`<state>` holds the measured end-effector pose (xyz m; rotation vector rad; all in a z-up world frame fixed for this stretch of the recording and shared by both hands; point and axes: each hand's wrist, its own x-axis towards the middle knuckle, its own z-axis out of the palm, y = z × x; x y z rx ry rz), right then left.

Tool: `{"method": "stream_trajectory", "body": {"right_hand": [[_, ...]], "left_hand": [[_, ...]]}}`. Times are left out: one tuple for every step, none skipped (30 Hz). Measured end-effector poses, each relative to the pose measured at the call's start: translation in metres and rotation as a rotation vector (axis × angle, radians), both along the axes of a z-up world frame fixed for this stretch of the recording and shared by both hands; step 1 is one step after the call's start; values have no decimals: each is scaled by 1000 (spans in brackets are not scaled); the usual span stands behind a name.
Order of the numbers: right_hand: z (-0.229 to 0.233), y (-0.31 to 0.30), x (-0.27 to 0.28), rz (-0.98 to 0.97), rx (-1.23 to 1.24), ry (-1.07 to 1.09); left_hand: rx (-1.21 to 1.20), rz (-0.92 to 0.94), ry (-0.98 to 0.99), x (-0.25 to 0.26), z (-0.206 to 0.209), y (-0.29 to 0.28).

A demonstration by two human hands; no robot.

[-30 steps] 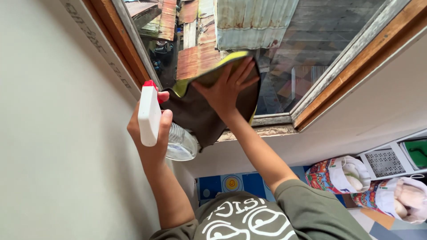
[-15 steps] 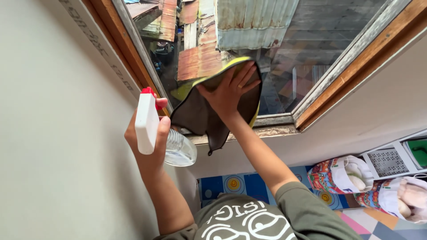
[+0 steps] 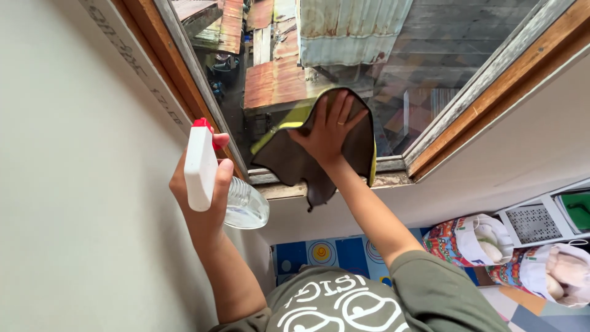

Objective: The person wipes a window pane with a cloth while holding a spray bottle. The person repeatedly wipes the glass surface in broad strokes, covering the entire visible area of the window.

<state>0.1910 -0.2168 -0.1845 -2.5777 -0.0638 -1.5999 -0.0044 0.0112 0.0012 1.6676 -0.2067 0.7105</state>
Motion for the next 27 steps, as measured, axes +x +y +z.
{"method": "stream_trajectory", "body": {"right_hand": [[-1, -2, 0, 5, -8, 1], [-4, -5, -2, 7, -16, 5], [11, -2, -4, 4, -17, 6], [27, 2, -6, -3, 19, -36], [43, 6, -7, -10, 55, -79], [61, 7, -5, -13, 55, -82], [78, 8, -4, -24, 78, -74], [93, 10, -5, -34, 100, -59], [98, 11, -6, -37, 100, -55], [105, 13, -4, -51, 103, -76], [112, 14, -3, -65, 106, -97], [105, 11, -3, -65, 104, -98], [98, 9, -4, -89, 21, 11], [89, 6, -6, -115, -62, 125], [68, -3, -2, -116, -63, 126], [46, -13, 2, -15, -178, 32], [25, -24, 5, 87, -292, -63], [27, -27, 6, 85, -296, -70], [30, -31, 6, 95, -308, -94], [29, -33, 4, 106, -317, -112], [49, -29, 6, 106, -317, -113], [69, -26, 9, 109, -279, -263], [90, -23, 11, 113, -240, -412], [109, -19, 7, 114, -242, -416], [127, -16, 2, 34, -202, -246], [142, -13, -5, -46, -159, -71], [151, -8, -6, -45, -160, -68]], "left_hand": [[5, -10, 1, 3, -1, 0], [11, -23, 4, 5, -2, 0], [10, -26, 5, 5, -3, -2], [33, -22, -20, 6, -2, -3], [55, -18, -45, 8, -1, -5], [55, -21, -49, 10, 0, -6], [47, -23, -46, 12, 1, -7], [38, -25, -35, 11, 0, -8], [37, -27, -31, 11, 1, -10], [45, -29, -30, 11, 2, -11], [53, -30, -30, 12, 4, -12], [50, -30, -31, 13, 5, -14], [34, -40, -35, 13, 6, -15], [18, -51, -35, 13, 6, -16], [17, -52, -33, 15, 4, -16], [14, -50, -41, 17, 2, -17], [11, -48, -48, 19, 0, -18], [8, -49, -56, 19, 1, -19], [9, -36, -52, 20, 2, -20], [13, -23, -41, 18, 3, -21], [12, -23, -42, 21, -2, -18], [-7, -57, -96, 26, -7, -16], [-26, -91, -149, 30, -12, -14], [-27, -90, -153, 26, -6, -19], [-18, -47, -99, 23, 0, -24], [-8, -4, -36, 18, 4, -29], [-9, -3, -33, 17, 4, -30]]}}
